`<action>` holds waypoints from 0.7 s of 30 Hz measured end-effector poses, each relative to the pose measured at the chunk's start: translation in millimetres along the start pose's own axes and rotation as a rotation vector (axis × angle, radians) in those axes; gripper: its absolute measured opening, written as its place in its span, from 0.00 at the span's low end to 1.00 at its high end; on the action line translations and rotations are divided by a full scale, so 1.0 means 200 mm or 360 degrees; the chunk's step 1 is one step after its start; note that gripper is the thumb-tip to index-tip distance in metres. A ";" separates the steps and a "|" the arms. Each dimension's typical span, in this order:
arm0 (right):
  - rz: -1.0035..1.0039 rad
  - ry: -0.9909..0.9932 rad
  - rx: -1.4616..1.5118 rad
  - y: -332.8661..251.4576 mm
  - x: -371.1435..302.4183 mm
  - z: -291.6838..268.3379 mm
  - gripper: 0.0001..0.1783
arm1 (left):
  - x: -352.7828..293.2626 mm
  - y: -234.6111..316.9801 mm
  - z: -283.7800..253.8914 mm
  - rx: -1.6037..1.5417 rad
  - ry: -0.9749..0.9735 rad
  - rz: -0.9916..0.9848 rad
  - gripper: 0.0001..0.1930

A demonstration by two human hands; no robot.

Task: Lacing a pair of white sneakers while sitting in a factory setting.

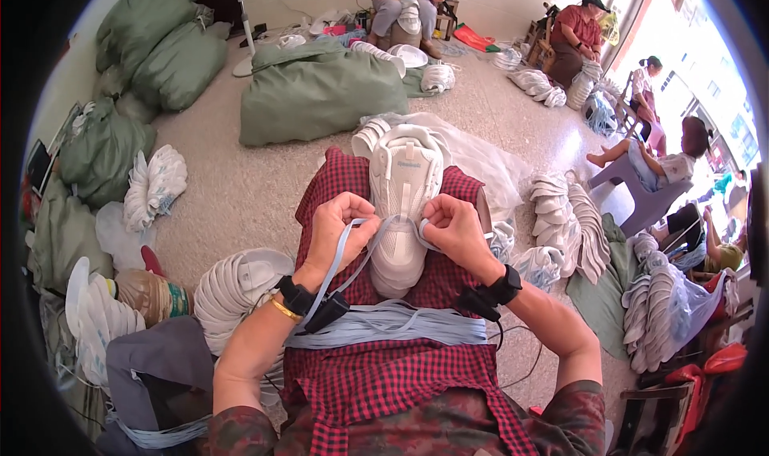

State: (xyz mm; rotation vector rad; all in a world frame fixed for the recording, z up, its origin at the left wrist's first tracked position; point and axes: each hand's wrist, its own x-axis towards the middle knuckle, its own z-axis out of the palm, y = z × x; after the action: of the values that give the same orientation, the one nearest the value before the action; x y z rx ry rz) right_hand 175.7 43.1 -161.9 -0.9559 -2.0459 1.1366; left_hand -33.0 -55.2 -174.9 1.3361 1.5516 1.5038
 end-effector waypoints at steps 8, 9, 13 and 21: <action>0.0060 -0.0057 0.0162 0.04 0.02 0.00 0.08 | 0.01 0.02 0.03 0.0276 0.0112 0.0208 0.10; 0.0073 -0.0059 0.0166 0.04 0.02 0.00 0.08 | 0.02 0.03 0.05 0.0275 0.0105 0.0196 0.10; -0.0026 0.0012 0.0275 0.06 0.04 -0.05 0.08 | 0.09 0.07 0.13 0.0539 0.0055 0.0696 0.11; -0.1042 -0.0169 -0.1194 -0.03 0.10 -0.08 0.20 | 0.12 0.14 0.01 0.1094 -0.0348 0.0809 0.16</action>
State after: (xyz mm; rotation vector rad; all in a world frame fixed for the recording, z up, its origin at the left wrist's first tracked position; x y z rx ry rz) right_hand 174.9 64.5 -146.4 -0.4423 -2.6386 0.0608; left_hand -32.3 -35.9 -143.8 2.3406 1.7359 1.0431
